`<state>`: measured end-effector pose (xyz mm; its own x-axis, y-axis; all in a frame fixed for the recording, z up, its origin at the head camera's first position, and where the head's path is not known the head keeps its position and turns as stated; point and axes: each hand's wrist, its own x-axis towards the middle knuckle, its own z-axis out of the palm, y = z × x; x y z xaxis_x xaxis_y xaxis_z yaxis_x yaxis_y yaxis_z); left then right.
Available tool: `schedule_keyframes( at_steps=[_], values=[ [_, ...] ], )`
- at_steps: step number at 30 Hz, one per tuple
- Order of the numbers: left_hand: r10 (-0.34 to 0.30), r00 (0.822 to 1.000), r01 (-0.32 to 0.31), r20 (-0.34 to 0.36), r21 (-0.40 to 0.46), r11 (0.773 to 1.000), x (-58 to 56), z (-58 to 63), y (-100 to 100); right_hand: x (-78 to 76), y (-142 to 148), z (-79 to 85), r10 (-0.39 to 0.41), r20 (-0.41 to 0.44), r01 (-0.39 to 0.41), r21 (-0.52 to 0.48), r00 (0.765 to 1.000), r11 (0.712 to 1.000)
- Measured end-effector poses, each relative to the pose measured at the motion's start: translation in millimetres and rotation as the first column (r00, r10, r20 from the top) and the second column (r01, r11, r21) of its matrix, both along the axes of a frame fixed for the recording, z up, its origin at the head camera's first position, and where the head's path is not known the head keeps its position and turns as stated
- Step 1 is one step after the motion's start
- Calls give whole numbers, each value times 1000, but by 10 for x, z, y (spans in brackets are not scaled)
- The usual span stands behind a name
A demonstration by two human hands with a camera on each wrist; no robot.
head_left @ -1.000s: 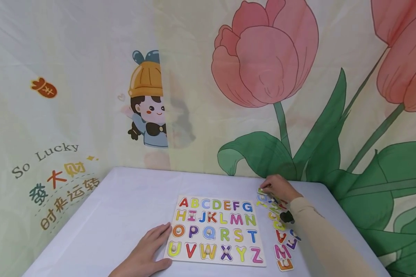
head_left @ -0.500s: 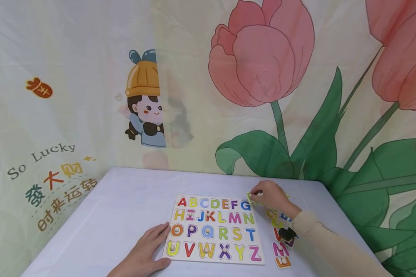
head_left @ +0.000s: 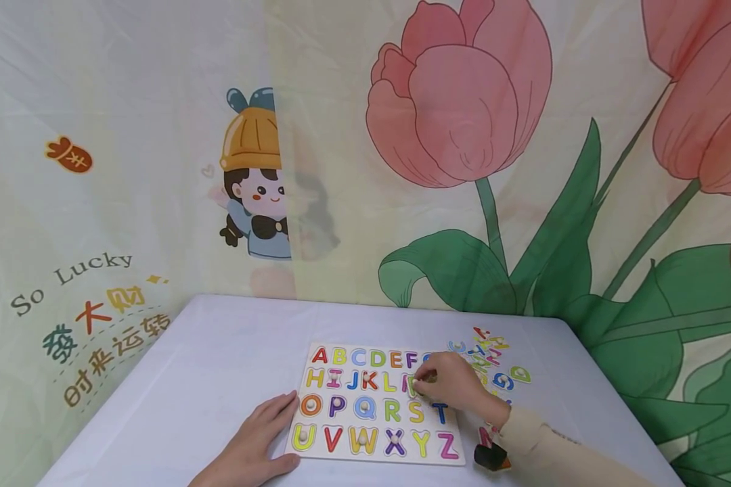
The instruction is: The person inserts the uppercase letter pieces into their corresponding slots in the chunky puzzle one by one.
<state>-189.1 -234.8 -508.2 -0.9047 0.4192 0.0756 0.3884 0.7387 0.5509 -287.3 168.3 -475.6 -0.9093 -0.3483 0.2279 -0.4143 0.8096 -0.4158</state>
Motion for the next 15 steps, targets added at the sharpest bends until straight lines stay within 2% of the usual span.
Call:
schedule_keyframes(
  at_steps=[10,15],
  values=[
    [2,1000,-3,17,31,1000,18,18,19,208,-202,18,49,65,-46,-52,997,998],
    [-3,1000,3,-22,15,1000,14,7,18,266,-268,-1,61,105,-54,-74,993,996]
  ],
)
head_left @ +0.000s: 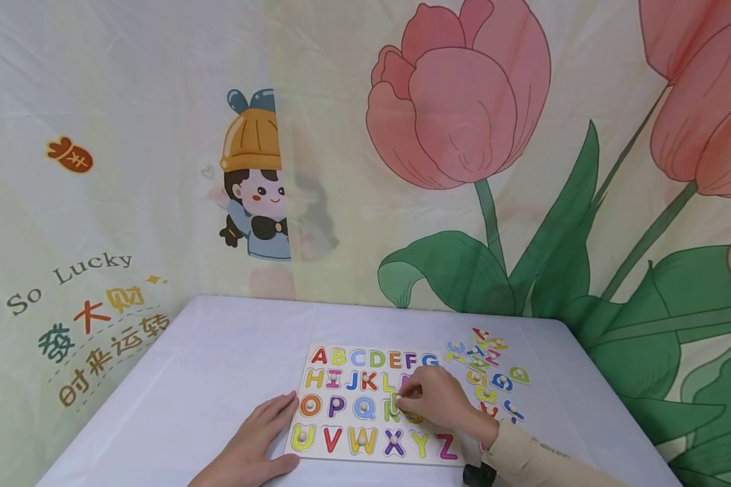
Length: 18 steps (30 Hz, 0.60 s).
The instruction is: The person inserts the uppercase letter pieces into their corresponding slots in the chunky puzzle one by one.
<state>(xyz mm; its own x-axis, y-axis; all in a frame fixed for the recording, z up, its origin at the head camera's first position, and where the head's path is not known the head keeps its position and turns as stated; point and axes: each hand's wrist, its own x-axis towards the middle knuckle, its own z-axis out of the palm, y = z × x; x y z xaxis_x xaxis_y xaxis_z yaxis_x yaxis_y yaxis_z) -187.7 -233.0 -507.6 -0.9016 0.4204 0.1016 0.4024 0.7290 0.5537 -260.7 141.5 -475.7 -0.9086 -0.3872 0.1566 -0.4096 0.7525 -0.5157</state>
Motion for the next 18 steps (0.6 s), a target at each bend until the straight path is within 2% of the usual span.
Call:
schedule_keyframes(
  at_steps=[3,9,18],
  values=[
    [-1,1000,1,-14,-4,1000,-5,-11,-2,7,-30,-26,15,14,-15,-1,1000,1000],
    [1,1000,-1,4,7,1000,-13,-18,-4,15,-81,-51,34,3,-34,-8,999,999],
    [2,999,-2,-35,-9,1000,-14,-33,-8,29,-140,-72,42,-10,-43,-23,999,999]
  ],
)
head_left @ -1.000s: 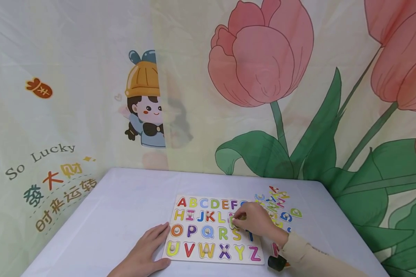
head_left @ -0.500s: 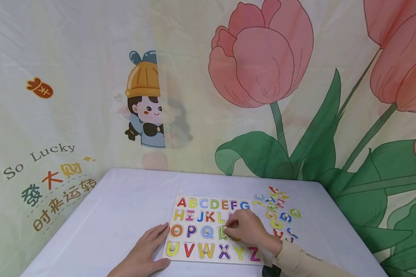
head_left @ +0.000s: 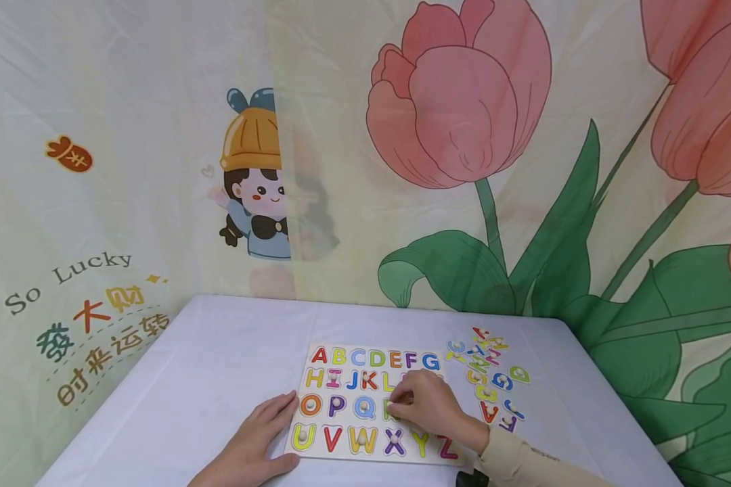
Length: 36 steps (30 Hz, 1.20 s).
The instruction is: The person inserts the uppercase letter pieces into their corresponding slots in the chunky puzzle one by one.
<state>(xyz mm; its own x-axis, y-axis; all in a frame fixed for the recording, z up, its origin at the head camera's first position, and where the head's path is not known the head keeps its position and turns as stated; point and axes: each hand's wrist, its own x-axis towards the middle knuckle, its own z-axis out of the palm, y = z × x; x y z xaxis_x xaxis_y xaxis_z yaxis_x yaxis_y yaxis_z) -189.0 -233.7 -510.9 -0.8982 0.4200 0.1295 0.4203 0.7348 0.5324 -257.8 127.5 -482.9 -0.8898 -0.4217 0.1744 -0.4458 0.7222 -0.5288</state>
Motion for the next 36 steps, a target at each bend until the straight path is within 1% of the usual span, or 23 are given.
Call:
schedule_keyframes(
  at_steps=[2,4,6,9,11,13,16,18,21,23,26,28,31,36],
  values=[
    [2,1000,-2,2,-5,1000,-1,1,0,1,-3,-3,-3,5,3,1,1000,1000],
    [4,1000,-4,23,-5,1000,-4,8,0,-1,-1,-5,-4,11,4,8,1000,1000],
    [5,999,-5,35,-6,1000,-7,11,-1,-8,10,5,14,22,-14,12,1000,1000],
    [4,998,-4,57,-2,1000,-5,13,-3,-23,58,67,49,62,-49,3,997,999],
    [3,998,-3,57,0,1000,-4,14,-2,-62,128,127,76,68,-76,-3,995,997],
    [3,998,-3,66,5,1000,-3,24,0,-123,238,196,92,54,-91,-5,994,996],
    [2,998,-3,65,6,1000,-6,36,4,-254,470,286,79,-11,-79,-7,997,997],
    [2,998,-3,68,6,1000,-7,37,5,-344,650,336,37,-49,-37,-7,998,999],
    [5,996,-6,85,7,1000,-4,35,7,-476,910,363,-57,-93,58,6,994,998],
    [8,995,-9,99,7,1000,-2,36,7,-549,1050,346,-121,-108,123,20,987,992],
    [11,994,-11,110,6,1000,-2,39,7,-635,1208,272,-193,-114,198,32,975,980],
    [12,993,-13,115,4,1000,-4,38,6,-668,1271,213,-239,-107,243,34,965,969],
    [12,993,-12,115,5,1000,-6,33,5,-692,1316,136,-280,-99,284,33,955,958],
    [8,995,-9,101,3,1000,-11,18,9,-692,1278,71,-315,-74,318,33,946,948]
  ],
)
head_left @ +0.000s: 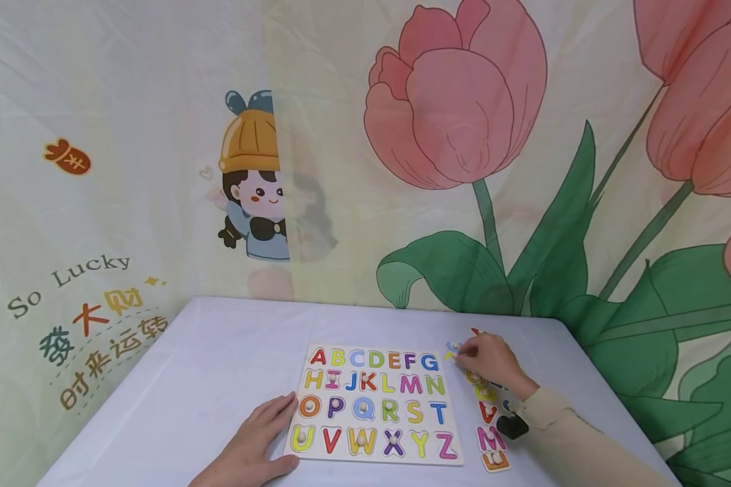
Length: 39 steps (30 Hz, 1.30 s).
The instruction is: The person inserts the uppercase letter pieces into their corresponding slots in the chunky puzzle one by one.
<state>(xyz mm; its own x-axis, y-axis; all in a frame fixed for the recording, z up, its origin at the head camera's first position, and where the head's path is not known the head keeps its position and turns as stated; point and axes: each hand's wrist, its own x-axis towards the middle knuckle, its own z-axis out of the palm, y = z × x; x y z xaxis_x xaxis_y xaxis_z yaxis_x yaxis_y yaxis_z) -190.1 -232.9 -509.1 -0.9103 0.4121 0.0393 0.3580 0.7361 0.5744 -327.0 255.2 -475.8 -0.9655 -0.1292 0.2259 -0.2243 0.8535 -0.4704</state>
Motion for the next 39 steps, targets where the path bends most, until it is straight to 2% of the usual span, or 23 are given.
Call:
schedule_keyframes(
  at_steps=[6,15,22,30,33,39],
  values=[
    [6,1000,-6,27,7,1000,1,-3,9,13,-95,1,-50,-20,50,32,999,998],
    [-5,1000,5,10,-8,1000,-12,21,10,11,-135,-20,-121,-12,121,26,993,992],
    [9,999,-8,33,-10,1000,-13,-1,7,-24,-142,-69,-139,-21,139,18,990,990],
    [1,1000,-1,-14,-6,1000,3,-9,1,-35,-174,-56,-162,10,161,23,987,987],
    [4,1000,-4,0,-7,1000,7,3,4,-24,-182,-27,-155,7,155,21,988,988],
    [-3,1000,3,-12,-6,1000,12,7,-8,2,-299,56,-55,-39,56,20,998,998]
  ],
)
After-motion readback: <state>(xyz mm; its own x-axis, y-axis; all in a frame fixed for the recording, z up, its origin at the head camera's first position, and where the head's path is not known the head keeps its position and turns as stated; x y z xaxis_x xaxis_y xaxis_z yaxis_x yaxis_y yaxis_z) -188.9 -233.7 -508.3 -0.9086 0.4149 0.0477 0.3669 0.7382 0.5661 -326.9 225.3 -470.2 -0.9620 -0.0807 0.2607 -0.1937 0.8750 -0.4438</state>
